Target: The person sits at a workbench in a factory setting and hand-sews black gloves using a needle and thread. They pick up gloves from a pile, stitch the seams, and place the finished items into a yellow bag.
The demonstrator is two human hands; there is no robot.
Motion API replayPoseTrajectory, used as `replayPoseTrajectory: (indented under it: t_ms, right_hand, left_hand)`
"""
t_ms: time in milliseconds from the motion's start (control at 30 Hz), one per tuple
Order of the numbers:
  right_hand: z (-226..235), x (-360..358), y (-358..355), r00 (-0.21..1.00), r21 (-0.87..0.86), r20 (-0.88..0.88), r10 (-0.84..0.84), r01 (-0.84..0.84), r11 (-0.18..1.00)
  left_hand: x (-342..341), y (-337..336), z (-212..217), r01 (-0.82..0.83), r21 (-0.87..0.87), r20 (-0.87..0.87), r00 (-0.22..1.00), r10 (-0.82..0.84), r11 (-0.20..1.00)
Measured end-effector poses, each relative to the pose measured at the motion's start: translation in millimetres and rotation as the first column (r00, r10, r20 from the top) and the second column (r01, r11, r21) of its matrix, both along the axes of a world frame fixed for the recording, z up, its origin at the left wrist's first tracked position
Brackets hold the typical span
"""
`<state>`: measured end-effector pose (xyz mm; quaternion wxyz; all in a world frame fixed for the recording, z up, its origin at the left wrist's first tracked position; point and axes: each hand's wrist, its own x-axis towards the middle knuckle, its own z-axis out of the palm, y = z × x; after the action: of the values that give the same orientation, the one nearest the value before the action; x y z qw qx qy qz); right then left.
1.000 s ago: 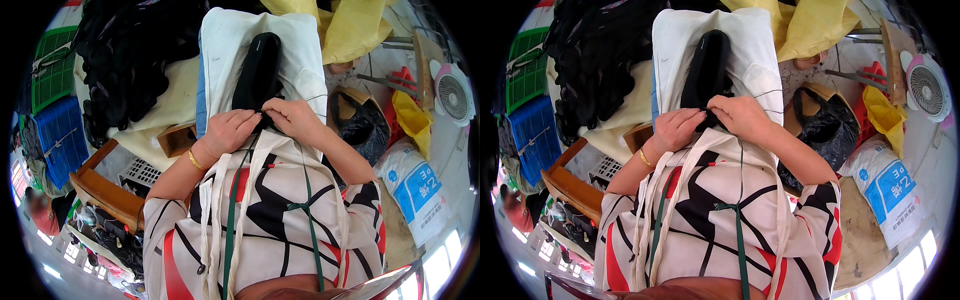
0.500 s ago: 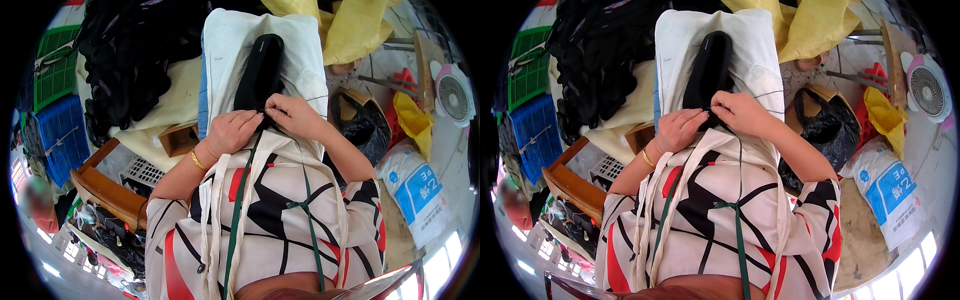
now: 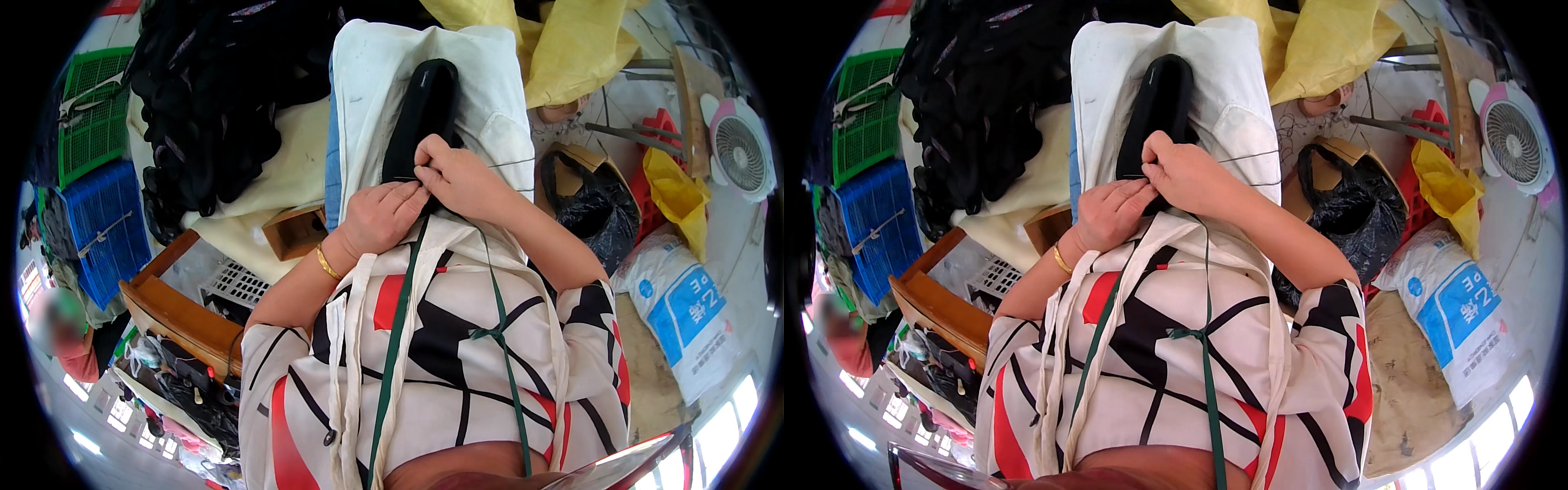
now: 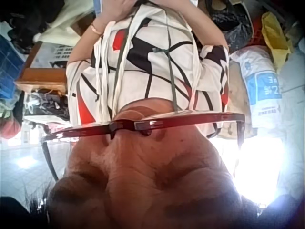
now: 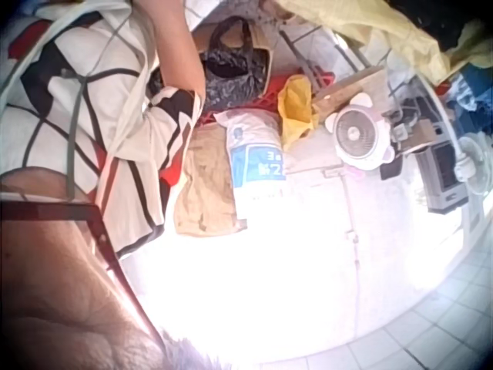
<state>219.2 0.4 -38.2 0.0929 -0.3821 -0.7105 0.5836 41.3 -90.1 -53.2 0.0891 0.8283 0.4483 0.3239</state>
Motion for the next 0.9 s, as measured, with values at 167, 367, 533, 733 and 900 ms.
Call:
replayPoseTrajectory:
  t_ms: [167, 367, 533, 733, 900]
  right_hand:
    - [17, 3, 20, 0.981, 0.3, 0.143, 0.134, -0.172, 0.938]
    - [13, -1, 31, 0.944, 0.289, 0.1, 0.314, -0.33, 0.899]
    - [-27, -10, 30, 0.93, 0.181, -0.299, 0.214, -0.165, 0.97]
    - [-50, -25, 21, 0.727, -0.668, -0.394, -0.563, 0.194, 0.718]
    - [-27, 11, 50, 0.779, 0.173, -0.329, -0.534, 0.605, 0.777]
  left_hand:
    - [-1, 4, 8, 0.015, 0.045, -0.027, 1.0, -0.014, 0.999]
    - [-5, 5, 17, 0.025, 0.096, -0.09, 0.996, -0.017, 0.995]
    - [-15, 15, 20, -0.011, 0.105, -0.079, 0.997, 0.019, 0.994]
    - [-19, 22, 22, -0.005, -0.163, 0.005, 1.0, 0.006, 0.987]
    - [-16, 27, 20, -0.025, -0.203, 0.025, 0.999, 0.031, 0.979]
